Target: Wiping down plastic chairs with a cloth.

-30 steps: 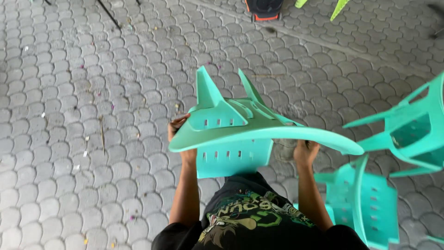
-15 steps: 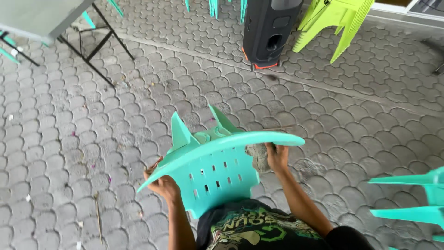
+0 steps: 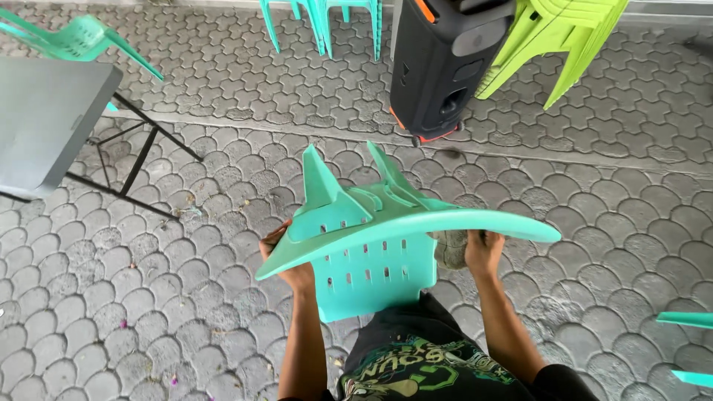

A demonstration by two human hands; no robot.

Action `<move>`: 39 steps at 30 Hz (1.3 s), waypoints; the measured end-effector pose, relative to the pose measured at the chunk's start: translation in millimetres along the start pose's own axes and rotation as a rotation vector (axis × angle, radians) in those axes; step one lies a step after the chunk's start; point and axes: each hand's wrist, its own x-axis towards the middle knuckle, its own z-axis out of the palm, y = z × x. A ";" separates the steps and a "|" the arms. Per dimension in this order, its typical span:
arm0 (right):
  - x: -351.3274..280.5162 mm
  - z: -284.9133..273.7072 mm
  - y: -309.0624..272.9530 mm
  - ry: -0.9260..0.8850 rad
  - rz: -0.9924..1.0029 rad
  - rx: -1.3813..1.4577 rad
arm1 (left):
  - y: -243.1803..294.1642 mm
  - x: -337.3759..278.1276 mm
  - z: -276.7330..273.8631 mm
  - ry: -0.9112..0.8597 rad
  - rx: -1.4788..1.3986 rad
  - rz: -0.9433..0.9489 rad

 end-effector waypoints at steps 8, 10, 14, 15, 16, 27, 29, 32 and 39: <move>165.0 134.6 82.3 0.051 0.061 -0.012 | -111.9 174.1 87.5 0.074 -0.156 -0.169; 213.8 166.4 90.9 0.067 0.070 -0.011 | -139.9 229.0 106.8 0.098 -0.249 -0.250; 303.9 227.2 91.6 0.107 0.051 -0.008 | -205.2 325.6 131.9 -0.114 0.100 0.157; 326.3 243.0 90.5 0.098 0.015 0.013 | -210.5 346.5 142.5 -0.148 0.232 0.233; 350.3 262.0 109.2 0.101 0.007 0.013 | -216.1 365.5 159.1 -0.148 0.225 0.237; 608.8 442.8 138.4 0.254 -0.287 -0.048 | -353.3 629.5 295.9 -0.211 0.429 0.228; 659.9 455.9 148.6 0.304 -0.335 -0.063 | -365.5 683.7 337.5 -0.271 0.421 0.287; 731.7 462.5 127.3 0.354 -0.404 -0.076 | -400.6 765.7 391.2 -0.291 0.418 0.420; 932.2 472.1 93.9 0.443 -0.696 -0.137 | -438.4 895.1 563.7 -0.300 0.112 0.832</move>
